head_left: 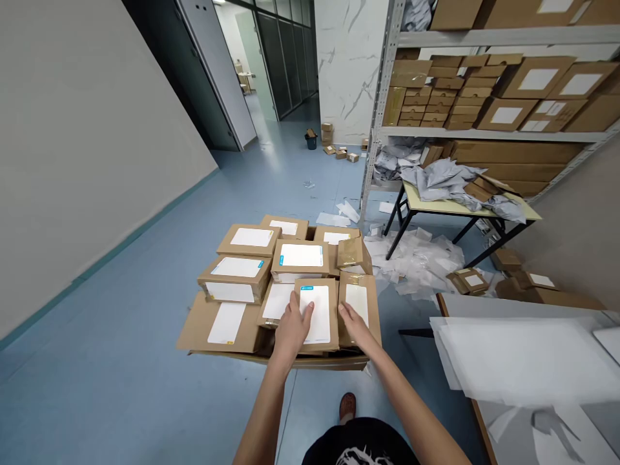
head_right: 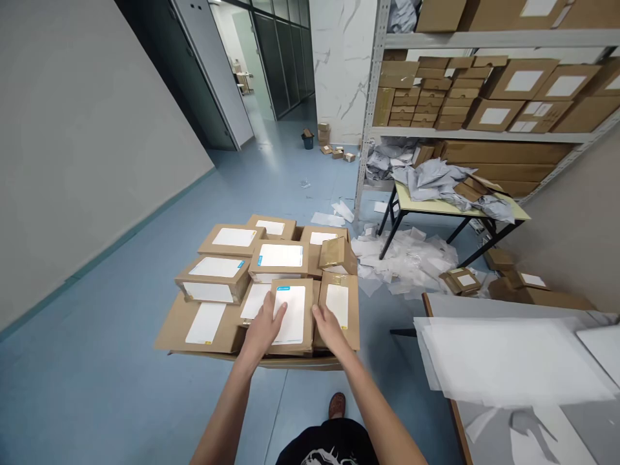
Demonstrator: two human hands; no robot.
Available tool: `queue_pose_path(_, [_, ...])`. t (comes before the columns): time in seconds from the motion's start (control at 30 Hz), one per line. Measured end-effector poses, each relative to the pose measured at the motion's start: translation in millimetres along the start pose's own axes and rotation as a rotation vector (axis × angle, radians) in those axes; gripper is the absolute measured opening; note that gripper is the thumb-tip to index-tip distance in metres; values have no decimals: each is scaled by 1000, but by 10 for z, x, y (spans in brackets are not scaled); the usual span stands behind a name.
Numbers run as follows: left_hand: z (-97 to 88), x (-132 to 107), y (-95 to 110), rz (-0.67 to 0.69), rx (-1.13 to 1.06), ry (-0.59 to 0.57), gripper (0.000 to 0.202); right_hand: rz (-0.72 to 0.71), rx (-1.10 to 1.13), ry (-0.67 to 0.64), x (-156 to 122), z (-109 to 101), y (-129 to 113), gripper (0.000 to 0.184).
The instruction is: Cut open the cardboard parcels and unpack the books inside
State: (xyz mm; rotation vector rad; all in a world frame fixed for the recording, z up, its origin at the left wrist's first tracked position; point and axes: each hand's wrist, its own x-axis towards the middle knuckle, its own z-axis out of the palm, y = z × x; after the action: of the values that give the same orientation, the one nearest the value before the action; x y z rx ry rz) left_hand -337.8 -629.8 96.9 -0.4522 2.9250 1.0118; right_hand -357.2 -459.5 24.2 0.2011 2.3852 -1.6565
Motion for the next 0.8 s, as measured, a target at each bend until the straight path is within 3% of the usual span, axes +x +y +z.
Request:
queue_pose_path(0.07, [-56, 1, -88, -47, -90, -65, 64, -6, 59, -69, -76, 127, -168, 63])
queue_pose_path(0.17, [-115, -110, 11, -25, -232, -18, 54, -13, 235, -62, -240, 81, -402, 67])
queue_pose_path(0.27, [-147, -254, 326, 96, -415, 5, 51, -64, 348, 85, -441, -263, -594, 71])
queue_pose_path(0.37, [-11, -342, 727, 245, -575, -59, 52, -180, 292, 264, -675, -761, -666, 65])
queue_pose_path(0.47, [367, -406, 1139, 367, -666, -231, 52, -261, 105, 489, -971, -1247, -559, 62])
queue_pose_path(0.53, [724, -488, 1418, 425, -687, -396, 53, -227, -45, 645, -1212, -1518, -397, 64])
queue_pose_path(0.67, [1540, -871, 1952, 485, -669, -751, 51, -69, -269, 921, -1770, -1931, 63, 65])
queue_pose_path(0.8, [2340, -1504, 2348, 541, -596, -1066, 49, 221, -343, 1122, -2337, -2283, 631, 64])
